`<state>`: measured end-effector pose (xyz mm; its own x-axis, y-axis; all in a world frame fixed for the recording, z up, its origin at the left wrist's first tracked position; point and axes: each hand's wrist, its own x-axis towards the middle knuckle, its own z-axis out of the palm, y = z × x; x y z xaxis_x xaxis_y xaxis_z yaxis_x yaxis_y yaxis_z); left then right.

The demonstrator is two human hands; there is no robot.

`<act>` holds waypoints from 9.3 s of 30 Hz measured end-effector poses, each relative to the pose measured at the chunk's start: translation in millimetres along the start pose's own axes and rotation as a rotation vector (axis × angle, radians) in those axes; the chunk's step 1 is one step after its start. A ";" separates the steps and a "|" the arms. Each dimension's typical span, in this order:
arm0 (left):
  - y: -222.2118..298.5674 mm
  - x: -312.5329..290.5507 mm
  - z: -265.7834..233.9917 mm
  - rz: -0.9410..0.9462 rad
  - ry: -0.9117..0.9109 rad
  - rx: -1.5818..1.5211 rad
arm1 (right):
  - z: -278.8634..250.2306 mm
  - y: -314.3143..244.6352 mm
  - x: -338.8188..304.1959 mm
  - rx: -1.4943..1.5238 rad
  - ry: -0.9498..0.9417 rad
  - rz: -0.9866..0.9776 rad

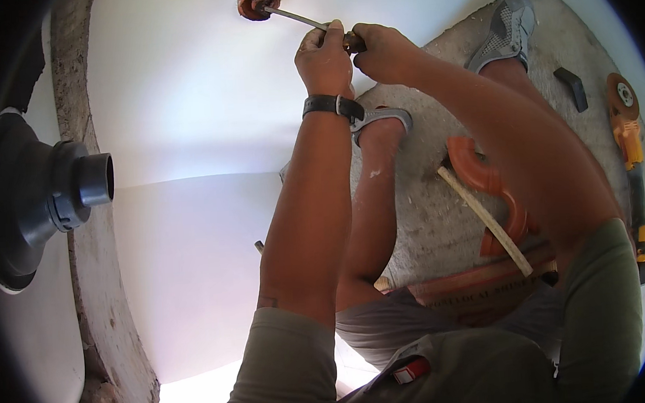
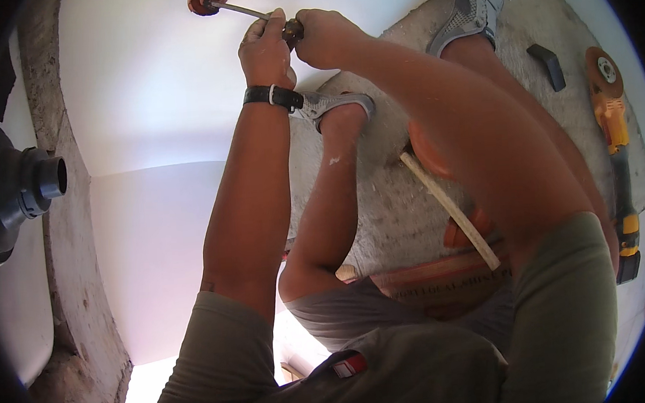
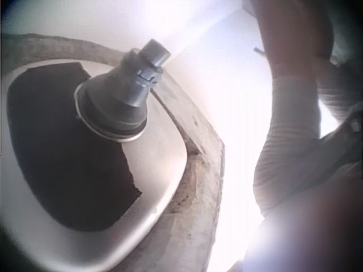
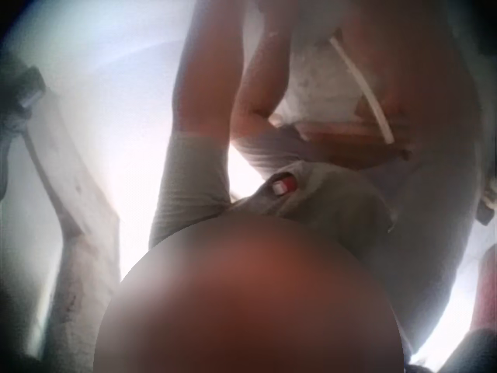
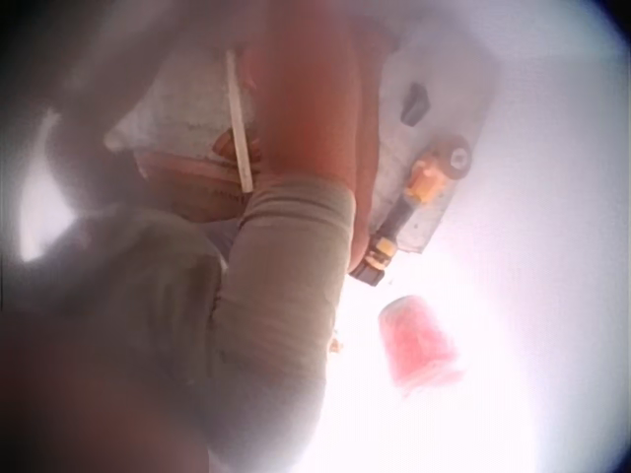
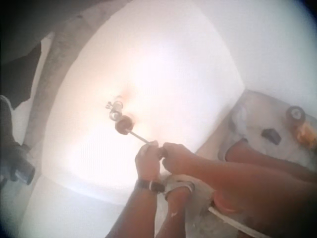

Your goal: The person retrieves a blowtorch and hammer from a bucket, then uses the hammer to tap a pipe fitting into a wall opening. They ignite the blowtorch to heat the fitting and use a wrench to tighten it, completing the installation.

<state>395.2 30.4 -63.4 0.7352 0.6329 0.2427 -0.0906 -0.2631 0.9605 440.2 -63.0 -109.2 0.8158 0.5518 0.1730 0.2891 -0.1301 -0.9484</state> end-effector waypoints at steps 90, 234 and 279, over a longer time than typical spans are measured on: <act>80.8 -176.7 -101.7 -0.210 -0.518 0.275 | -285.7 -56.3 -464.6 -0.507 0.459 0.127; 144.6 5.1 -82.4 -0.521 -0.393 0.160 | -70.0 -90.5 -6.7 0.793 -0.581 0.253; 78.3 -4.4 -46.0 -0.294 -0.478 -0.728 | -27.3 -92.8 -74.8 -0.757 0.249 -0.460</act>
<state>353.9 40.5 17.0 0.9804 0.1909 0.0482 -0.1372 0.4868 0.8627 366.0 -114.7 -26.8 0.5980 0.5008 0.6258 0.7909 -0.4950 -0.3597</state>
